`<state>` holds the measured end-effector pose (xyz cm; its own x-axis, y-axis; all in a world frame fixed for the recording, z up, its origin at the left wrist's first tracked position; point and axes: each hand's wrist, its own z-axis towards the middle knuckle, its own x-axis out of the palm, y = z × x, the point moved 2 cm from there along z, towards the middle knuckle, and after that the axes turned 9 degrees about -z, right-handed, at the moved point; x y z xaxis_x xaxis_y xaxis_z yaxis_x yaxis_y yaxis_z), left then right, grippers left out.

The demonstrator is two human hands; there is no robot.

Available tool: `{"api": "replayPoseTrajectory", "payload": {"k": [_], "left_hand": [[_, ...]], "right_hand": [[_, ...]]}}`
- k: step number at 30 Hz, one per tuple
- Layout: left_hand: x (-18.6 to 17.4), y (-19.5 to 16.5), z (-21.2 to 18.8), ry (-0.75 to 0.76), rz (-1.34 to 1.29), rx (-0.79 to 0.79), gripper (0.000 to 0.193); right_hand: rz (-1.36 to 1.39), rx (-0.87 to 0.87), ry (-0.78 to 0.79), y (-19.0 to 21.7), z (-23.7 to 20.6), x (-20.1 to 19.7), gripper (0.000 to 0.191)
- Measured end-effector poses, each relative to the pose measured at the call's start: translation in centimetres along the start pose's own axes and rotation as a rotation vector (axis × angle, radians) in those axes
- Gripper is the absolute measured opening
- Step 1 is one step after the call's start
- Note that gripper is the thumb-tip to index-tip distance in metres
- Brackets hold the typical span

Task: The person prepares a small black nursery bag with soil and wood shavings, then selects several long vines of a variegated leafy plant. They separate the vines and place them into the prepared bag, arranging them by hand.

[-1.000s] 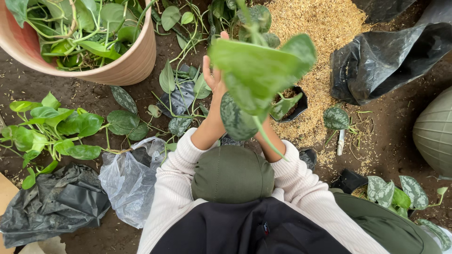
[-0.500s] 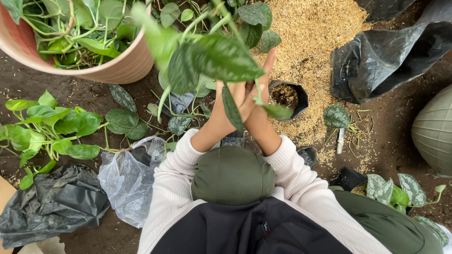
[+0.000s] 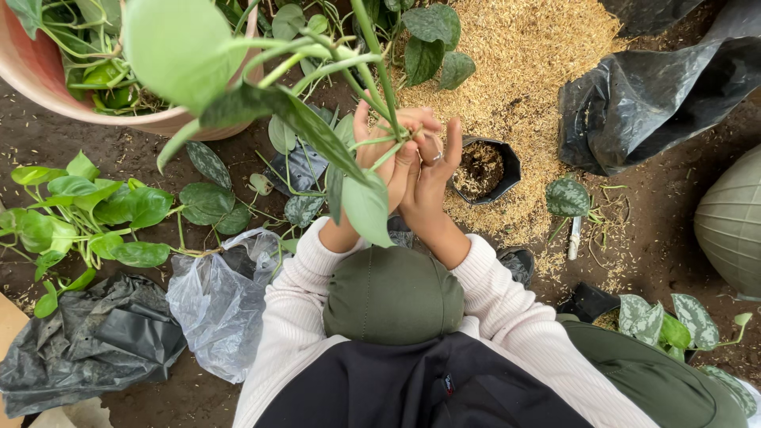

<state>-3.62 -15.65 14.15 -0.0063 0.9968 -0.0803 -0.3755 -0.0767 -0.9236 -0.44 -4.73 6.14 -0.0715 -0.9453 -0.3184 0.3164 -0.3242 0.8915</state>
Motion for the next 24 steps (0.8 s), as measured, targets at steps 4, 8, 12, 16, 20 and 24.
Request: {"api": "replayPoseTrajectory", "payload": {"k": [4,8,12,16,20,24], "left_hand": [[-0.9,0.5,-0.1,0.086,0.024,0.036,0.022],[-1.9,1.8,-0.6,-0.037,0.189,0.070,0.021],[-1.4,3.1,-0.9,-0.183,0.039,-0.072,0.026],[-1.2,2.8,-0.3,-0.258,0.101,-0.064,0.023],[-2.0,1.5,0.2,-0.177,0.232,0.039,0.029],[-2.3,0.9,0.4,-0.154,0.399,-0.072,0.029]], "right_hand": [[-0.096,0.042,-0.046,1.1,0.3,-0.2,0.055],[-0.107,0.030,0.010,2.3,1.5,-0.2,0.046],[-0.030,0.064,-0.005,3.0,2.3,0.3,0.032],[0.089,0.043,-0.110,3.0,3.0,0.7,0.029],[0.199,0.126,-0.048,2.2,3.3,1.1,0.024],[0.133,0.253,0.041,1.1,3.0,1.2,0.027]]}}
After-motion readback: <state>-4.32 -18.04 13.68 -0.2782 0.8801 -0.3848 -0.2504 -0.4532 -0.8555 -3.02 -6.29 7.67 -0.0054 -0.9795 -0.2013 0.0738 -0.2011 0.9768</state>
